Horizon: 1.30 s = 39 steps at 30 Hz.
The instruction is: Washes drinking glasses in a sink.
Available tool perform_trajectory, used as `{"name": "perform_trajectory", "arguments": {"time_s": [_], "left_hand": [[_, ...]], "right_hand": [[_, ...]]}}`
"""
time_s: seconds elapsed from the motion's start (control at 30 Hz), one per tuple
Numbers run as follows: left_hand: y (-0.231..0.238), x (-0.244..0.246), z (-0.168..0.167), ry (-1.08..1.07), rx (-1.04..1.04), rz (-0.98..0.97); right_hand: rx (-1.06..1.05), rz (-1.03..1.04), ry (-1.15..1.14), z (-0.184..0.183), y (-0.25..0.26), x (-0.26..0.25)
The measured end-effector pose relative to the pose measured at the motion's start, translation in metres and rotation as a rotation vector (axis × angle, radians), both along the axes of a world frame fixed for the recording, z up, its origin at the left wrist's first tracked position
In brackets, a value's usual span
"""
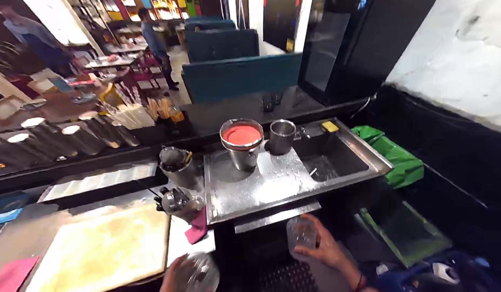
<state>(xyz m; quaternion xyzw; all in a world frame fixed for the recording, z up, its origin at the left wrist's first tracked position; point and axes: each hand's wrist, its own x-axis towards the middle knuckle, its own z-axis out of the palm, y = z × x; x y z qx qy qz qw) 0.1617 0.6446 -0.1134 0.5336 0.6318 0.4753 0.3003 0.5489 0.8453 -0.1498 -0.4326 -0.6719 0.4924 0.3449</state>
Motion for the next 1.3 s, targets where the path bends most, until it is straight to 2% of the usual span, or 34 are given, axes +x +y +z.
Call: {"name": "perform_trajectory", "arguments": {"time_s": [0.17,0.4,0.53,0.7,0.93,0.97,1.03,1.1,1.2,1.3], "left_hand": [[0.156,0.051,-0.039,0.065,0.027,-0.062],[0.318,0.087,-0.079,0.078,-0.091,-0.06],[0.372,0.111,-0.089,0.108,-0.172,-0.062],[0.398,0.131,-0.117,0.161,-0.173,-0.044],[0.418,0.15,-0.153,0.251,-0.096,0.144],[0.417,0.154,-0.15,0.315,-0.06,0.166],[0.419,0.168,-0.132,0.508,0.139,0.24],[0.438,0.198,-0.105,0.569,0.318,0.257],[0.507,0.251,-0.086,0.429,0.344,0.133],[0.608,0.3,-0.085,0.146,0.109,0.102]], "right_hand": [[0.032,-0.197,-0.029,0.011,0.042,0.029],[0.12,-0.372,-0.075,0.035,0.079,0.052],[0.086,-0.458,-0.024,0.04,0.094,0.059],[0.061,-0.506,-0.031,0.039,0.133,0.067],[0.146,-0.392,-0.089,0.015,0.25,0.093],[0.15,-0.388,-0.113,0.008,0.27,0.099],[0.153,-0.367,-0.19,-0.008,0.316,0.11],[0.158,-0.329,-0.294,-0.027,0.368,0.122],[0.105,-0.222,-0.401,-0.061,0.45,0.135],[0.011,-0.069,-0.481,-0.087,0.518,0.139]]}}
